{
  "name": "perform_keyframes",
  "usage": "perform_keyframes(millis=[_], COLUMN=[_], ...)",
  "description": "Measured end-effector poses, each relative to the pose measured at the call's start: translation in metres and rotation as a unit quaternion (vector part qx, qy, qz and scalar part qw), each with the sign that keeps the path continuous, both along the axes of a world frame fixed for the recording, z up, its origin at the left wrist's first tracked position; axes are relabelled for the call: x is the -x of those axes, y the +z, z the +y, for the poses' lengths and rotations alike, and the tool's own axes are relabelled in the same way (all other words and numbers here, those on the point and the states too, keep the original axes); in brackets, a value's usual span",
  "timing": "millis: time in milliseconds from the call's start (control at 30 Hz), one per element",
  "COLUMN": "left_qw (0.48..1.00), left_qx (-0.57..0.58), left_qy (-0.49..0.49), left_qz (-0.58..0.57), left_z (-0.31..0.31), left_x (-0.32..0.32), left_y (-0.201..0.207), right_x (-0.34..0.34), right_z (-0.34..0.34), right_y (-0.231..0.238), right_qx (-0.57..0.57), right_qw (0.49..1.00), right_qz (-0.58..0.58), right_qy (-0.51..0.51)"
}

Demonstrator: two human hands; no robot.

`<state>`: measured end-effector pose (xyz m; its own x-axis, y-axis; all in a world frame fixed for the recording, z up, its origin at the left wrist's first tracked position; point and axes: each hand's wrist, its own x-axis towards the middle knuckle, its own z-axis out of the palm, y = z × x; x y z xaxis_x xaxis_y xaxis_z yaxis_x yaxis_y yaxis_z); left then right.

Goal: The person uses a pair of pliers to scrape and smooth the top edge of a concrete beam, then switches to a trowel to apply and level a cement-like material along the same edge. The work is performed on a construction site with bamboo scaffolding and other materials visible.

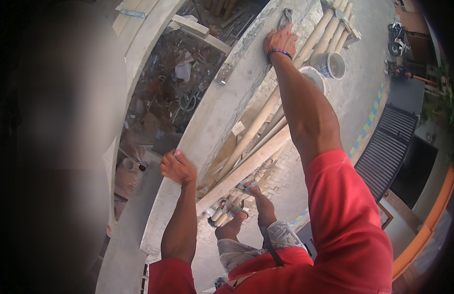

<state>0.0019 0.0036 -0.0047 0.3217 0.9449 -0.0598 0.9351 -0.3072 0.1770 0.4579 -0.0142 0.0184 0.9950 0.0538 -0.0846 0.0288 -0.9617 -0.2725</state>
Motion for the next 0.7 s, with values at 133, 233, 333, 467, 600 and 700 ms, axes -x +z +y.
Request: perform_keyframes(millis=[133,233,333,467,600,700], left_qw=[1.0,1.0,1.0,1.0,0.999,0.999], left_qx=[0.017,0.017,0.014,0.021,0.034,0.046], left_qy=[0.005,0.008,0.005,0.007,0.006,0.009], left_qz=[0.009,0.012,0.018,0.01,0.011,0.01], left_z=[0.0,0.0,0.002,0.003,0.002,0.002], left_x=[-0.003,-0.003,-0.004,-0.004,-0.004,-0.005], left_y=[0.004,0.003,0.004,0.005,0.005,0.007], right_x=[0.002,0.003,0.003,0.003,0.001,-0.001], right_z=[0.001,0.003,0.005,0.007,0.005,0.009], right_y=[0.006,0.01,0.011,0.014,0.011,0.012], right_qx=[0.015,0.014,0.016,0.031,0.038,0.045], right_qw=[1.0,1.0,1.0,0.999,0.998,0.998], right_qz=[0.002,0.01,0.022,0.034,0.04,0.041], right_qy=[0.003,0.001,-0.006,-0.004,-0.008,-0.008])
